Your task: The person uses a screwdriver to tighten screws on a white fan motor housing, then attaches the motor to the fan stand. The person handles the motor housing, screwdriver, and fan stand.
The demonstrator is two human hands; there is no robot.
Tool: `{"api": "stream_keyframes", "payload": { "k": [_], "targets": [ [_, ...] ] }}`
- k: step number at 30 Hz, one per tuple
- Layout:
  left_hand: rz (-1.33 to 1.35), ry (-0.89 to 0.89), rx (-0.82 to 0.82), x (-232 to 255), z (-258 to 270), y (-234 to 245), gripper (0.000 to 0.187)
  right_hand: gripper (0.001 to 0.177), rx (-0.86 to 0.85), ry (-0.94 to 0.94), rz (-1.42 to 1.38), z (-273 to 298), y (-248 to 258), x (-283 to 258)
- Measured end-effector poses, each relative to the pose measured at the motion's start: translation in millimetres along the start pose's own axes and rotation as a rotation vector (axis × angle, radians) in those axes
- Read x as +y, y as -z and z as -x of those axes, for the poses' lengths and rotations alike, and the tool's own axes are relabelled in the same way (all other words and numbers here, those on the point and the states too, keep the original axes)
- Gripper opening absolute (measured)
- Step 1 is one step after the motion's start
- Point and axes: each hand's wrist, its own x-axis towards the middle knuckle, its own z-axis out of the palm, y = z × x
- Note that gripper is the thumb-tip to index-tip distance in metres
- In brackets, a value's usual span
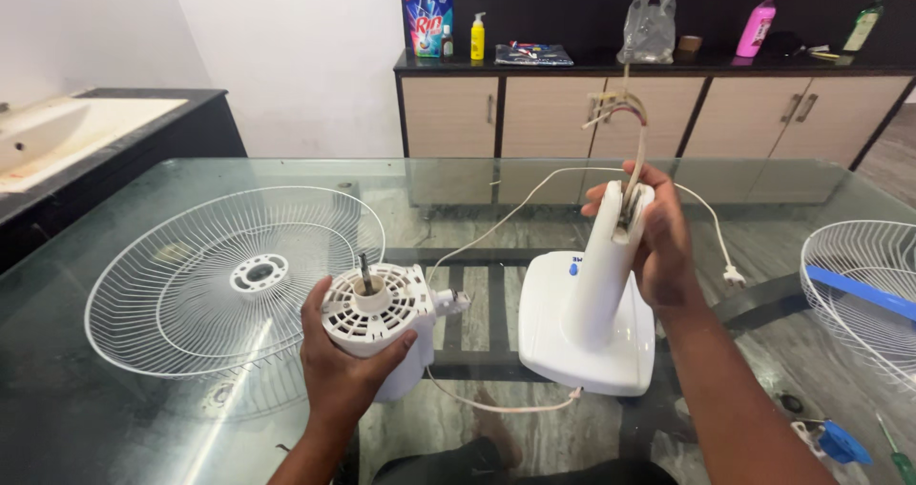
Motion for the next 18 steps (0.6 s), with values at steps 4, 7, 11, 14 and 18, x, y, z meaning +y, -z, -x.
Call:
{"api": "stream_keyframes", "payload": {
  "k": [4, 7, 11, 14, 18],
  "targets": [
    [-0.021, -0.100, 0.070, 19.5, 4.2, 2.8, 0.106, 0.082, -0.023, -0.177, 0.264, 5.4, -5.9, 1.7],
    [0.082, -0.002, 0.061, 59.1, -4.9, 6.0, 0.110, 0.073, -0.003, -0.346, 0.370, 2.0, -7.0, 1.2],
    [-0.219, -0.184, -0.056, 133.9, -30.0, 15.4, 0.119, 0.064, -0.005, -0.379, 0.482, 1.1, -6.7, -1.0],
    [-0.485, -0.339, -0.129, 195.9, -60.3, 12.7, 0.126, 0.065, -0.120, -0.468, 0.627, -3.7, -9.5, -4.3],
    [-0.708, -0.199, -0.271, 269.9, -100.6, -18.9, 0.121, 0.089, -0.273, -0.437, 0.783, -6.9, -11.3, -24.7]
  ]
}}
